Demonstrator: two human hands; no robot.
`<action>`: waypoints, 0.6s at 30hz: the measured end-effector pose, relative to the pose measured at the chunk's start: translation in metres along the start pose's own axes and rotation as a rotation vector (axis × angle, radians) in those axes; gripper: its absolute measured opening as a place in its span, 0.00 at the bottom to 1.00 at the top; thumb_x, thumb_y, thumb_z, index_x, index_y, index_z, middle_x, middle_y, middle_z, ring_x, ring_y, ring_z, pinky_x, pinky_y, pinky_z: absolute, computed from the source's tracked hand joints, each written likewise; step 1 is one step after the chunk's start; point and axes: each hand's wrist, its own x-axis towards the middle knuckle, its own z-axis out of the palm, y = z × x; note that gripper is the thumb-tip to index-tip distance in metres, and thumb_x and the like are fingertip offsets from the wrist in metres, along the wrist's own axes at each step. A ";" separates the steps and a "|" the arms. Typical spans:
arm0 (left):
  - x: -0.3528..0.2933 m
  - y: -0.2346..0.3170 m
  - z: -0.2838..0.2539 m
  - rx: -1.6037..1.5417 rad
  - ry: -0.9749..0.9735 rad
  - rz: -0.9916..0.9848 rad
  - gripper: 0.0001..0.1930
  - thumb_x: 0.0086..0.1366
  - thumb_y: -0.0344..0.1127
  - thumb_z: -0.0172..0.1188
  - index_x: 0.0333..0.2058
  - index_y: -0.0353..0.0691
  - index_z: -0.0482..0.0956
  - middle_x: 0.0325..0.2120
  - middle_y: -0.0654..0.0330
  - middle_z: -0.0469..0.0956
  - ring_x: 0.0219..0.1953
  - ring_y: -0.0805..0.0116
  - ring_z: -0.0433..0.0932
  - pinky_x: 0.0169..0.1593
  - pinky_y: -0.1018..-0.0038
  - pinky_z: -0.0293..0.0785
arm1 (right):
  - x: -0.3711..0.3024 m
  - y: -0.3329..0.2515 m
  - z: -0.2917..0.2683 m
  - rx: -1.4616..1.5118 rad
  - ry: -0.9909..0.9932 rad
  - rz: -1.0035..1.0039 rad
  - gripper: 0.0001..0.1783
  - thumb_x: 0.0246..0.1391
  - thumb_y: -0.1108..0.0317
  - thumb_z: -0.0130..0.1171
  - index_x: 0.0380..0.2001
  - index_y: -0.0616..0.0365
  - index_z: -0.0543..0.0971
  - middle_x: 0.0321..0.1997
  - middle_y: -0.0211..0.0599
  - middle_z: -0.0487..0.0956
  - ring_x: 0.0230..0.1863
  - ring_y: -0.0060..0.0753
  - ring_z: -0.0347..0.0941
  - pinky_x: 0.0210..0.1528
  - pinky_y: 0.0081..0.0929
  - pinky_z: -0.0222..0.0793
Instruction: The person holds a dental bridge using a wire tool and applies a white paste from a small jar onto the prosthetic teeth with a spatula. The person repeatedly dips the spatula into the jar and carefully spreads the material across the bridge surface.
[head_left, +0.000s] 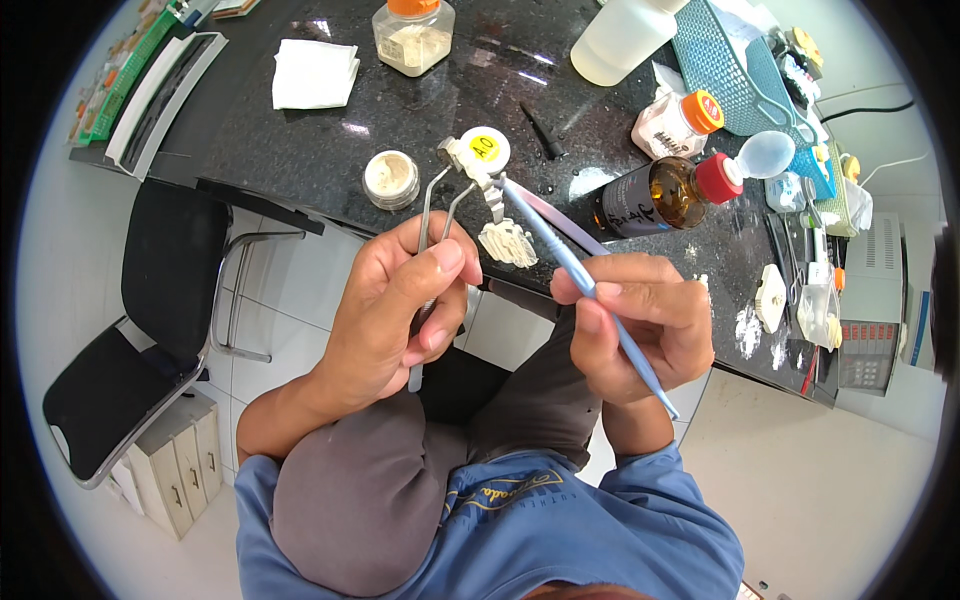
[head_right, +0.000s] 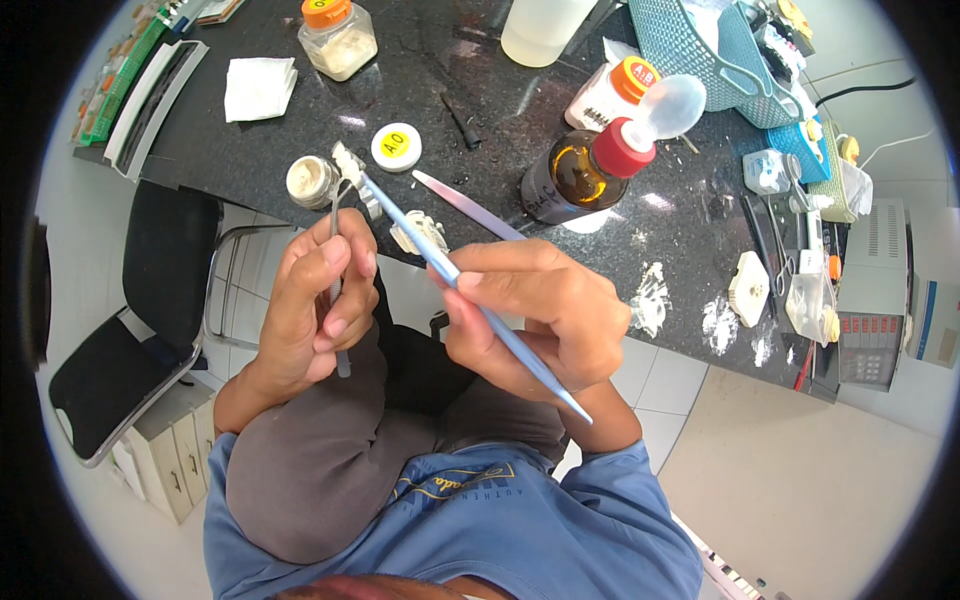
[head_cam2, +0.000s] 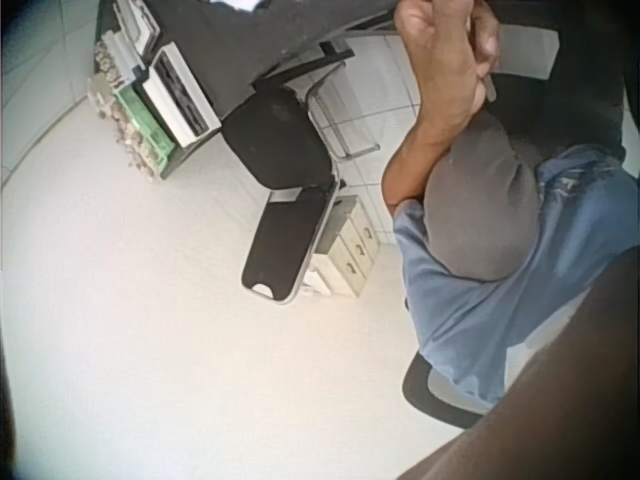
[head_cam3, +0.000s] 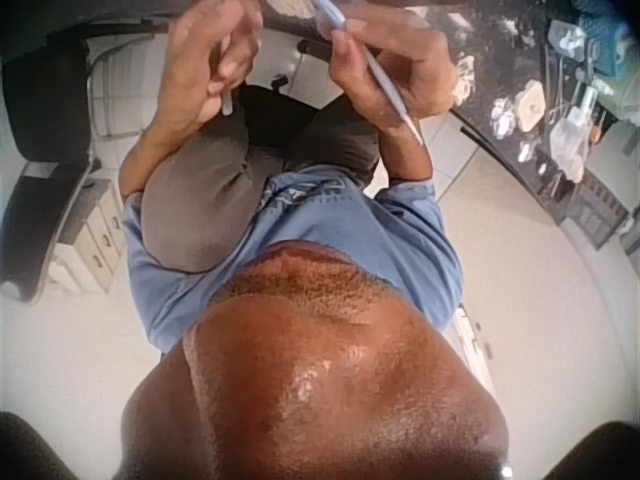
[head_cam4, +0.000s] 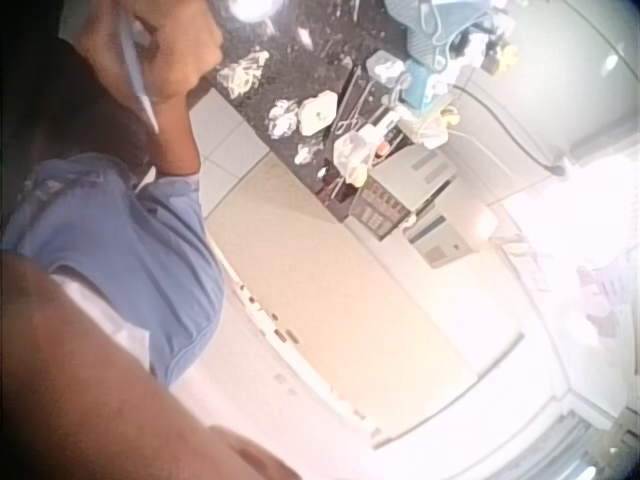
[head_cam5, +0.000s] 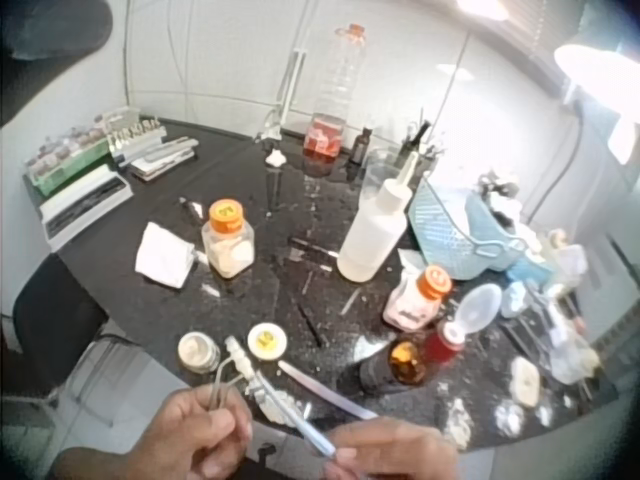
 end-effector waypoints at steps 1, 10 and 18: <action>0.000 0.000 0.000 0.000 -0.001 0.000 0.12 0.65 0.41 0.49 0.28 0.38 0.70 0.08 0.69 0.63 0.08 0.86 0.55 0.11 0.87 0.47 | 0.000 0.000 0.000 0.005 0.005 0.004 0.13 0.37 0.84 0.64 0.29 0.66 0.73 0.26 0.48 0.79 0.26 0.35 0.79 0.24 0.22 0.76; 0.003 -0.005 -0.002 0.033 0.004 0.059 0.11 0.64 0.39 0.51 0.27 0.38 0.69 0.11 0.68 0.65 0.09 0.86 0.57 0.11 0.87 0.49 | 0.005 -0.006 -0.005 0.053 0.035 0.063 0.10 0.44 0.84 0.59 0.33 0.69 0.72 0.27 0.49 0.78 0.29 0.35 0.79 0.29 0.24 0.76; 0.005 -0.010 -0.006 0.063 -0.009 0.122 0.10 0.64 0.38 0.52 0.28 0.38 0.68 0.22 0.68 0.70 0.11 0.87 0.59 0.12 0.87 0.50 | 0.009 -0.006 -0.003 0.180 0.058 0.168 0.09 0.44 0.83 0.60 0.28 0.67 0.70 0.27 0.50 0.79 0.29 0.30 0.78 0.31 0.21 0.74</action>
